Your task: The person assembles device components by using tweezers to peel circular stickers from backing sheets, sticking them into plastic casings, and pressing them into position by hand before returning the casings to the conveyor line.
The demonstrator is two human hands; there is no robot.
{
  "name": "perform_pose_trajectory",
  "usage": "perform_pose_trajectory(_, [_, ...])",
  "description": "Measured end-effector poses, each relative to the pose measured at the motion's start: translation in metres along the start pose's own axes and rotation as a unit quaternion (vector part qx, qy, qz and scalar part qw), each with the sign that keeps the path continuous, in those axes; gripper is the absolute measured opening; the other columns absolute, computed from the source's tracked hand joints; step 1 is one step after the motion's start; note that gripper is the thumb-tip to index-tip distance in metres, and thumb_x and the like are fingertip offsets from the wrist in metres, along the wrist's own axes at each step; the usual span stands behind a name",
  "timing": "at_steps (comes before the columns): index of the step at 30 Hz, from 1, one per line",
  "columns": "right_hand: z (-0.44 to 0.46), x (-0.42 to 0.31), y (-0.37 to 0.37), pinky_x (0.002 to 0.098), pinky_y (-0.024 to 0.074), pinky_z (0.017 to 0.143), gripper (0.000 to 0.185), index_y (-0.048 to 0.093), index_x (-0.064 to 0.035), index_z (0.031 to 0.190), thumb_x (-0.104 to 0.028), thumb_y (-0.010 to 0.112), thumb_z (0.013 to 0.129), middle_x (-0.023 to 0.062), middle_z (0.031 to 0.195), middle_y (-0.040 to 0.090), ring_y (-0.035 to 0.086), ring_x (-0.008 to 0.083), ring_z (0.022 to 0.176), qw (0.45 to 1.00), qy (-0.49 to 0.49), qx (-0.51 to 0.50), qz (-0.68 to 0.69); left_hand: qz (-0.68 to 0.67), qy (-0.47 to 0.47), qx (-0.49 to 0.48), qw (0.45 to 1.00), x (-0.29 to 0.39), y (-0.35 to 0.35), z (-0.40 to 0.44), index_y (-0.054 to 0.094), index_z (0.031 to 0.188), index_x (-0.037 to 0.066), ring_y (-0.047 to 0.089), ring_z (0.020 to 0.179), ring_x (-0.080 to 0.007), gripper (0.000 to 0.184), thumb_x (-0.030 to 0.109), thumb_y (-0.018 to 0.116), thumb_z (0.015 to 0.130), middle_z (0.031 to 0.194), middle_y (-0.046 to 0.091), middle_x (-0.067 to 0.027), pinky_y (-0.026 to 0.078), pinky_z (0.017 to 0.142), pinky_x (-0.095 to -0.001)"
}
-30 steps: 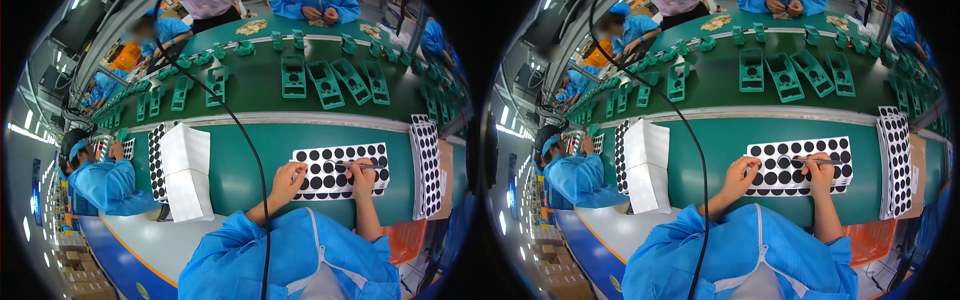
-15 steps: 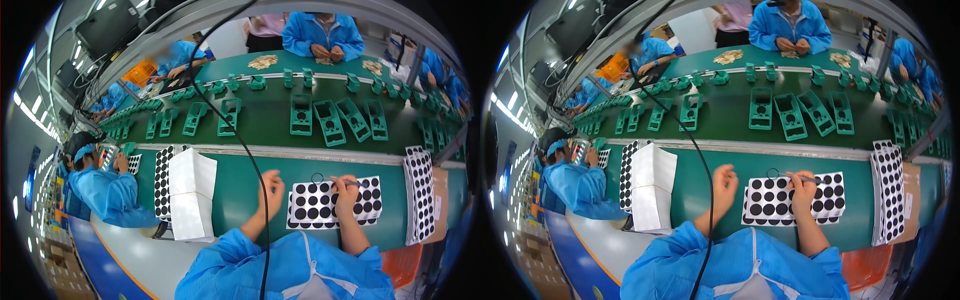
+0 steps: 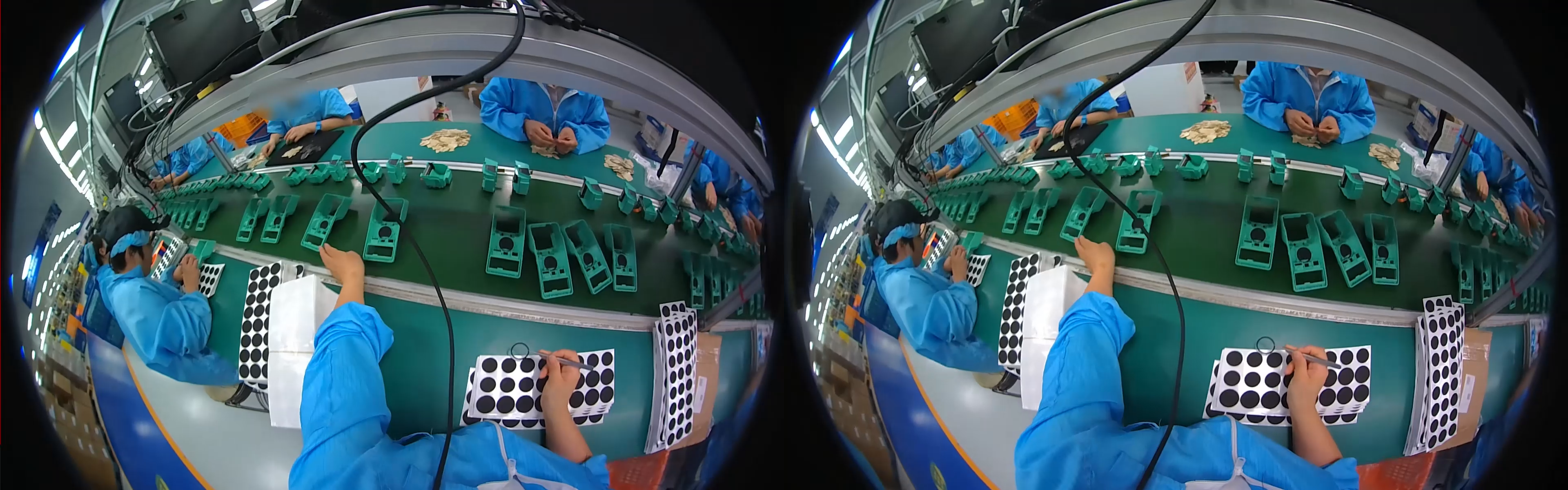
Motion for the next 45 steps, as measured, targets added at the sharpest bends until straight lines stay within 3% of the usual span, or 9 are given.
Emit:
perform_pose_trajectory(6, [0.000, -0.003, 0.004, 0.0174, 0.0369, 0.044, 0.008, 0.045, -0.0010, 0.089, 0.001, 0.051, 0.085, 0.0184, 0.083, 0.062, 0.045, 0.0069, 0.048, 1.000, -0.022, -0.007, -0.018, 0.074, -0.123, -0.107, 0.984, -0.011, 0.017, 0.037, 0.029, 0.134, -0.002, 0.028, 0.131, -0.0327, 0.058, 0.014, 0.050, 0.083, 0.140, 0.034, -0.0148, 0.024, 0.105, -0.0502])
perform_pose_trajectory(9, [0.001, 0.001, 0.004, 0.0172, 0.0385, 0.046, 0.008, 0.045, -0.0006, 0.090, 0.003, 0.050, 0.085, 0.0189, 0.087, 0.064, 0.047, 0.0061, 0.050, 1.000, -0.013, -0.014, -0.018, 0.292, 0.031, -0.083, 0.952, 0.006, 0.006, 0.036, 0.046, 0.118, 0.004, 0.046, 0.116, -0.0270, 0.038, 0.014, 0.052, 0.082, 0.111, 0.060, -0.0113, 0.024, 0.101, -0.0505])
perform_pose_trajectory(12, [0.000, 0.000, 0.005, 0.0169, 0.0382, 0.046, 0.007, 0.045, -0.0007, 0.090, 0.002, 0.051, 0.086, 0.0177, 0.087, 0.064, 0.047, 0.0058, 0.050, 0.999, -0.012, -0.019, -0.041, 0.301, 0.061, -0.112, 0.945, 0.018, -0.001, 0.025, 0.051, 0.112, 0.004, 0.056, 0.102, -0.0274, 0.032, 0.017, 0.052, 0.084, 0.097, 0.065, -0.0113, 0.029, 0.097, -0.0473])
perform_pose_trajectory(18, [0.005, 0.005, 0.009, 0.0173, 0.0359, 0.044, 0.007, 0.045, -0.0014, 0.090, 0.000, 0.051, 0.086, 0.0162, 0.083, 0.063, 0.045, 0.0060, 0.048, 0.999, -0.028, -0.029, -0.009, 0.003, 0.000, 0.086, 0.996, 0.053, -0.049, 0.006, 0.051, 0.113, 0.000, 0.061, 0.075, -0.0339, 0.032, 0.021, 0.044, 0.090, 0.089, 0.065, -0.0179, 0.037, 0.085, -0.0409])
perform_pose_trajectory(22, [0.004, -0.001, 0.005, 0.0176, 0.0358, 0.044, 0.007, 0.044, -0.0014, 0.092, -0.003, 0.050, 0.088, 0.0165, 0.085, 0.063, 0.044, 0.0057, 0.048, 0.998, -0.040, -0.020, -0.040, -0.103, 0.176, 0.101, 0.974, 0.103, -0.069, -0.078, 0.041, 0.126, -0.004, 0.060, 0.087, -0.0371, 0.042, 0.018, 0.046, 0.090, 0.095, 0.063, -0.0190, 0.043, 0.077, -0.0463])
perform_pose_trajectory(23, [0.002, -0.004, 0.004, 0.0183, 0.0355, 0.042, 0.007, 0.048, -0.0009, 0.086, -0.002, 0.054, 0.086, 0.0047, 0.064, 0.054, 0.046, 0.0061, 0.046, 0.999, -0.039, 0.022, 0.027, -0.092, 0.200, 0.047, 0.974, 0.111, -0.066, -0.110, 0.037, 0.128, -0.006, 0.057, 0.090, -0.0368, 0.046, 0.014, 0.047, 0.088, 0.099, 0.061, -0.0187, 0.042, 0.079, -0.0458])
perform_pose_trajectory(32, [0.008, 0.005, -0.013, 0.0191, 0.0356, 0.044, 0.006, 0.047, -0.0032, 0.095, -0.005, 0.051, 0.091, 0.0194, 0.089, 0.063, 0.044, 0.0070, 0.049, 0.986, -0.008, 0.031, 0.162, -0.038, 0.540, -0.242, 0.805, 0.130, -0.124, -0.390, 0.031, 0.130, -0.012, 0.052, 0.089, -0.0280, 0.066, 0.005, 0.060, 0.074, 0.112, 0.054, -0.0149, 0.037, 0.078, -0.0406])
perform_pose_trajectory(40, [0.016, 0.008, -0.025, 0.0225, 0.0403, 0.056, 0.010, 0.048, -0.0040, 0.097, -0.010, 0.053, 0.091, 0.0189, 0.092, 0.061, 0.045, 0.0089, 0.055, 0.951, 0.012, 0.023, 0.308, -0.059, 0.542, -0.357, 0.759, 0.117, -0.122, -0.425, 0.048, 0.121, -0.006, 0.057, 0.088, -0.0279, 0.058, 0.015, 0.067, 0.071, 0.098, 0.059, -0.0122, 0.046, 0.083, -0.0352])
perform_pose_trajectory(45, [0.000, 0.005, -0.019, 0.0218, 0.0416, 0.057, 0.008, 0.051, -0.0040, 0.095, -0.009, 0.055, 0.090, 0.0175, 0.091, 0.062, 0.046, 0.0090, 0.057, 0.966, 0.025, -0.014, 0.256, -0.185, 0.564, -0.301, 0.746, 0.111, -0.141, -0.380, 0.056, 0.110, -0.002, 0.057, 0.095, -0.0309, 0.044, 0.012, 0.068, 0.069, 0.099, 0.060, -0.0138, 0.047, 0.081, -0.0404])
Point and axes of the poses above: each hand's wrist, its own z-axis towards the middle knuckle, its own y-axis out of the palm, x = y × z, the point moved 8 cm from there along z, towards the middle knuckle
